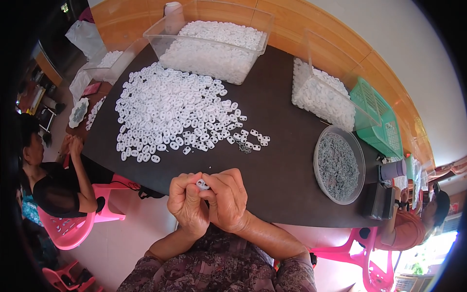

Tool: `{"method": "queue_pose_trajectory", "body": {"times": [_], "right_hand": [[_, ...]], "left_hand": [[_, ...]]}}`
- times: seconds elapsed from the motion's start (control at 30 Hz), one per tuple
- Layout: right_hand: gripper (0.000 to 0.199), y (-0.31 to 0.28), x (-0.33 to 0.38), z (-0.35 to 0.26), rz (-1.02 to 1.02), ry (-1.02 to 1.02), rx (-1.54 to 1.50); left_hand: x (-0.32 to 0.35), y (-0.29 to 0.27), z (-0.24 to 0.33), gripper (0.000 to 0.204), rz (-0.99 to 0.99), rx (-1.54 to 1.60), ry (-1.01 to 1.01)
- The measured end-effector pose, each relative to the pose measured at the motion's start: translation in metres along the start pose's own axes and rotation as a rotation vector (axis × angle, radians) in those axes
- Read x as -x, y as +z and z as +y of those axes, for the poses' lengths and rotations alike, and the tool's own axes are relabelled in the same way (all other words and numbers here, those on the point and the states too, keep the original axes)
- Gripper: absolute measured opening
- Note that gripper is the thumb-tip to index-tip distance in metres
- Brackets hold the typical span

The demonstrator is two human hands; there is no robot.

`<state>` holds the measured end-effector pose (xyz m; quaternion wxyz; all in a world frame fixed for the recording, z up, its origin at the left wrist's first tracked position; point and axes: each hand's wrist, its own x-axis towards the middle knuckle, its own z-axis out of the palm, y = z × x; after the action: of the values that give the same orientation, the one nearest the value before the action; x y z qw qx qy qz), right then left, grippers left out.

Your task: Assembling small white plastic components by hand at a workbench.

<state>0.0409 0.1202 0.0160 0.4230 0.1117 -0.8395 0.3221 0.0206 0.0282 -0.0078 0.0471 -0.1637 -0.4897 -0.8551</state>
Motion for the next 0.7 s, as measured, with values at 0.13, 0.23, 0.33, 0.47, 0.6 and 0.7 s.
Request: {"method": "queue_pose_trajectory", "body": {"times": [0.13, 0.23, 0.33, 0.47, 0.6, 0.7], "right_hand": [[0.025, 0.002, -0.001, 0.001, 0.016, -0.008, 0.018], [0.027, 0.002, -0.002, -0.001, 0.014, -0.011, 0.018], [0.029, -0.003, -0.001, -0.001, -0.003, -0.009, 0.006], [0.030, -0.031, -0.004, 0.014, -0.161, 0.069, 0.061], [0.014, -0.091, -0.052, 0.045, 0.035, 0.068, 0.308], [0.015, -0.135, -0.099, 0.098, 0.291, 0.174, 0.405]], "left_hand": [[0.000, 0.002, 0.000, 0.020, 0.002, 0.014, -0.024], [-0.001, 0.001, -0.002, 0.019, 0.021, -0.039, 0.037], [0.000, -0.001, -0.002, 0.020, -0.001, -0.064, 0.071], [-0.003, -0.009, 0.008, 0.023, -0.160, -0.219, 0.044], [-0.029, -0.029, 0.008, 0.020, -0.174, -0.681, 0.172], [-0.053, -0.046, 0.009, 0.019, -0.201, -0.877, 0.274]]}}
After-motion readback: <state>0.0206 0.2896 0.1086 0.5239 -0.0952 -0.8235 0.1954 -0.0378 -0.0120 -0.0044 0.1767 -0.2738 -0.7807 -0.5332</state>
